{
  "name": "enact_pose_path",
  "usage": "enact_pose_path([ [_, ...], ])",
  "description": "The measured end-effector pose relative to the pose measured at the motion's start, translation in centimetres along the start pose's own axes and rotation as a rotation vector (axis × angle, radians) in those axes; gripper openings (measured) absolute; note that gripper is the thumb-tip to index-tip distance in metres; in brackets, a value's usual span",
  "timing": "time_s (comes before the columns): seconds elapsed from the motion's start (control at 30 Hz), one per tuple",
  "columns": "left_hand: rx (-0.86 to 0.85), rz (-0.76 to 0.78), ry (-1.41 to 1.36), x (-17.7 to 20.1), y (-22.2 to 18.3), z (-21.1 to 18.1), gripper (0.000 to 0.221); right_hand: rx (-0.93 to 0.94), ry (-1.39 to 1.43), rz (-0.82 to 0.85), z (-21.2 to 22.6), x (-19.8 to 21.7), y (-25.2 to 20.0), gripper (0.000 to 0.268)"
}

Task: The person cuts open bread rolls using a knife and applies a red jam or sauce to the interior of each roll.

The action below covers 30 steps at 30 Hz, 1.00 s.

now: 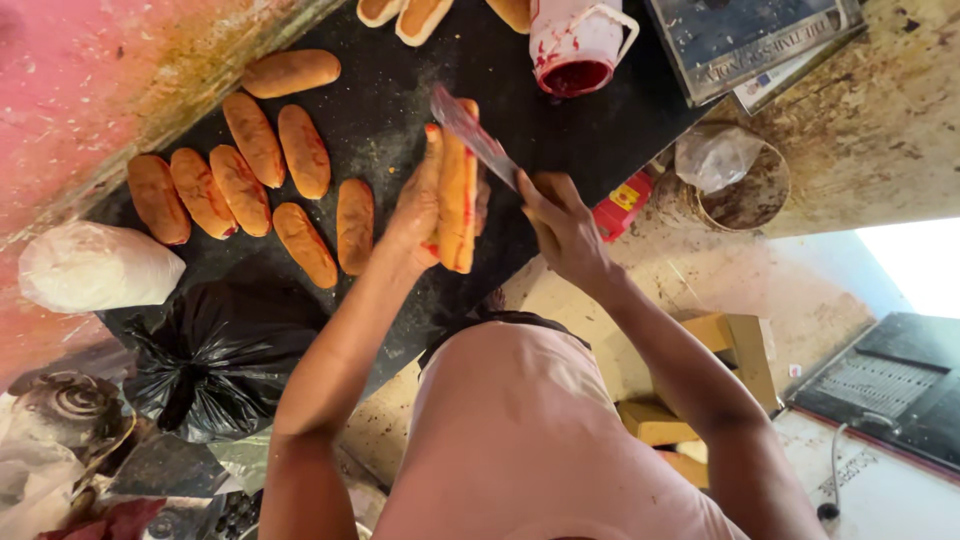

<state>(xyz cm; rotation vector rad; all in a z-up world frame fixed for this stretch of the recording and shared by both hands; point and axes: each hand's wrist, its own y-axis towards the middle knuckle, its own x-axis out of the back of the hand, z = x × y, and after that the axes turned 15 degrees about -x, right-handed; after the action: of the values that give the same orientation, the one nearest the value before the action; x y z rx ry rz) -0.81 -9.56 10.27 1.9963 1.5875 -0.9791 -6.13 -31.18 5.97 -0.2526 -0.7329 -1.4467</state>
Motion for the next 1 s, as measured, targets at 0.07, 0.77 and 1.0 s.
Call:
enact_pose_path([
  [0.07,0.014,-0.097,0.133,0.7,0.7,-1.0,0.06,0.057,-0.085,0.022,-1.9,1.1,-1.5,0.051],
  [0.77,-0.033,-0.036,0.286,3.0,6.9,-5.6,0.06,0.32,-0.315,-0.128,-0.3,1.2,6.0,0.056],
  [1.0,-0.09,-0.261,0.359,6.5,8.3,-3.4,0.07,0.223,-0.253,-0.018,-2.2,-1.8,0.8,0.061],
])
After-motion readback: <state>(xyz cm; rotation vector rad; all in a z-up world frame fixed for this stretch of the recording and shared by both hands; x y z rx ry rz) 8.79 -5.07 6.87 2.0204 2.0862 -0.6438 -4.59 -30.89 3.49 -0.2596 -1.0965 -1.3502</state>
